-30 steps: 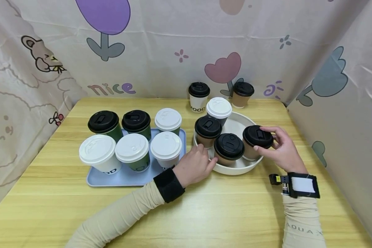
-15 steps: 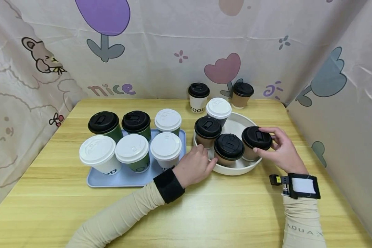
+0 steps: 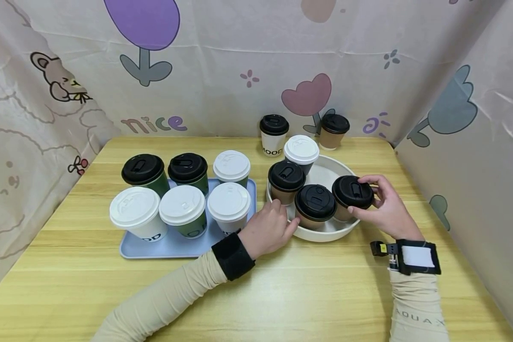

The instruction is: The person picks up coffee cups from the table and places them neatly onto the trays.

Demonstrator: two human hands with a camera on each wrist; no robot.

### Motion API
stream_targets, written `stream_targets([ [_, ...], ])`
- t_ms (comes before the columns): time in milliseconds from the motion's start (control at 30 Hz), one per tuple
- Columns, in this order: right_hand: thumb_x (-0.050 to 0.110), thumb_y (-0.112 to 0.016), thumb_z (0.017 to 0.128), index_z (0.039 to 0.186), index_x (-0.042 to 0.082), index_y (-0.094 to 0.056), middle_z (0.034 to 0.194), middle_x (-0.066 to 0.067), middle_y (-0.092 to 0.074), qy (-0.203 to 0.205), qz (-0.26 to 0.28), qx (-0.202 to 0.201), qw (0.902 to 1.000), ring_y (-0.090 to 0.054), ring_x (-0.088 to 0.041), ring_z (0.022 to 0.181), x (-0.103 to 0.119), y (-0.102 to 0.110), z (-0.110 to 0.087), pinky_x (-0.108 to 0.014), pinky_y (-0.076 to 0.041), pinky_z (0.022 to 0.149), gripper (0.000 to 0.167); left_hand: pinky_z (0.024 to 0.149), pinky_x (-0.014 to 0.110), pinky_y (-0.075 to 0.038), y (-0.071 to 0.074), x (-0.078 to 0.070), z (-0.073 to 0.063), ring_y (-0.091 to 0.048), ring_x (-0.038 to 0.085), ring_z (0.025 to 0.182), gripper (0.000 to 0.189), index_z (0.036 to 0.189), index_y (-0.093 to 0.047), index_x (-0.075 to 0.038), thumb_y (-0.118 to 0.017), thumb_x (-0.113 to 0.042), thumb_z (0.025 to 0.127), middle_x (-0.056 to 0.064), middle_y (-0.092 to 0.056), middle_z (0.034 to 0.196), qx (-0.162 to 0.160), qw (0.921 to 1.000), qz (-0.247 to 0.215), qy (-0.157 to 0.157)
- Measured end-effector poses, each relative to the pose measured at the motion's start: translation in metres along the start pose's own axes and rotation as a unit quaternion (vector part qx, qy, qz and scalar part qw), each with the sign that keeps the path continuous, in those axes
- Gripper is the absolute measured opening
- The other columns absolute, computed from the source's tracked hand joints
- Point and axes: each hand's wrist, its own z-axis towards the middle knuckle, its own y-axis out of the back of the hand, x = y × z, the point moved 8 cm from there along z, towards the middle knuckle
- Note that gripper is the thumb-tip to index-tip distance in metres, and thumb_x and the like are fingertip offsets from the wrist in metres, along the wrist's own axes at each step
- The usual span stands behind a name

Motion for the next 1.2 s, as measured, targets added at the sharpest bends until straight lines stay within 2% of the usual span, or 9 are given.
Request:
stream_targets([
  [433, -0.02, -0.076, 0.077, 0.14, 0.005, -0.047, 0.133, -0.002, -0.046, 0.016, 0.013, -0.004, 0.9998, -0.059, -0.007, 0.111, 0.009, 0.003, 0.009, -0.011, -0.048, 0.09, 0.074, 0.056, 0.03, -0.056, 0.009, 0.003, 0.006, -0.063, 0.02, 0.07, 0.048, 0.077, -0.071, -0.003, -0.052, -0.037, 0.106, 0.01, -0.06, 0.081, -0.016, 0.9996, 0.023, -0.01],
  [633, -0.016, -0.077, 0.079, 0.146, 0.007, -0.043, 0.135, 0.002, -0.045, 0.015, -0.021, -0.003, 0.9997, -0.058, -0.005, 0.113, 0.01, 0.004, 0.012, -0.009, -0.046, 0.092, 0.079, 0.057, 0.03, -0.056, 0.012, 0.003, 0.008, -0.063, 0.02, 0.071, 0.048, 0.078, -0.071, -0.002, -0.052, -0.037, 0.106, 0.01, -0.061, 0.082, -0.021, 0.9994, 0.026, -0.013],
  [867, -0.013, -0.078, 0.08, 0.154, 0.007, -0.036, 0.141, -0.002, -0.041, 0.011, -0.035, 0.007, 0.9993, -0.057, -0.001, 0.115, 0.007, 0.001, 0.008, -0.008, -0.044, 0.094, 0.087, 0.059, 0.029, -0.056, 0.007, 0.0, 0.005, -0.062, 0.019, 0.071, 0.049, 0.075, -0.07, -0.004, -0.051, -0.037, 0.107, 0.009, -0.061, 0.081, -0.007, 0.9994, 0.027, -0.019],
  [1200, -0.008, -0.08, 0.081, 0.156, 0.004, -0.033, 0.141, -0.005, -0.044, 0.0, -0.048, 0.018, 0.9987, -0.058, 0.002, 0.113, -0.002, -0.005, -0.003, -0.007, -0.04, 0.095, 0.089, 0.057, 0.028, -0.054, -0.001, -0.004, -0.004, -0.061, 0.018, 0.071, 0.049, 0.074, -0.07, -0.004, -0.052, -0.037, 0.106, 0.008, -0.06, 0.08, -0.002, 0.9998, 0.012, -0.014],
])
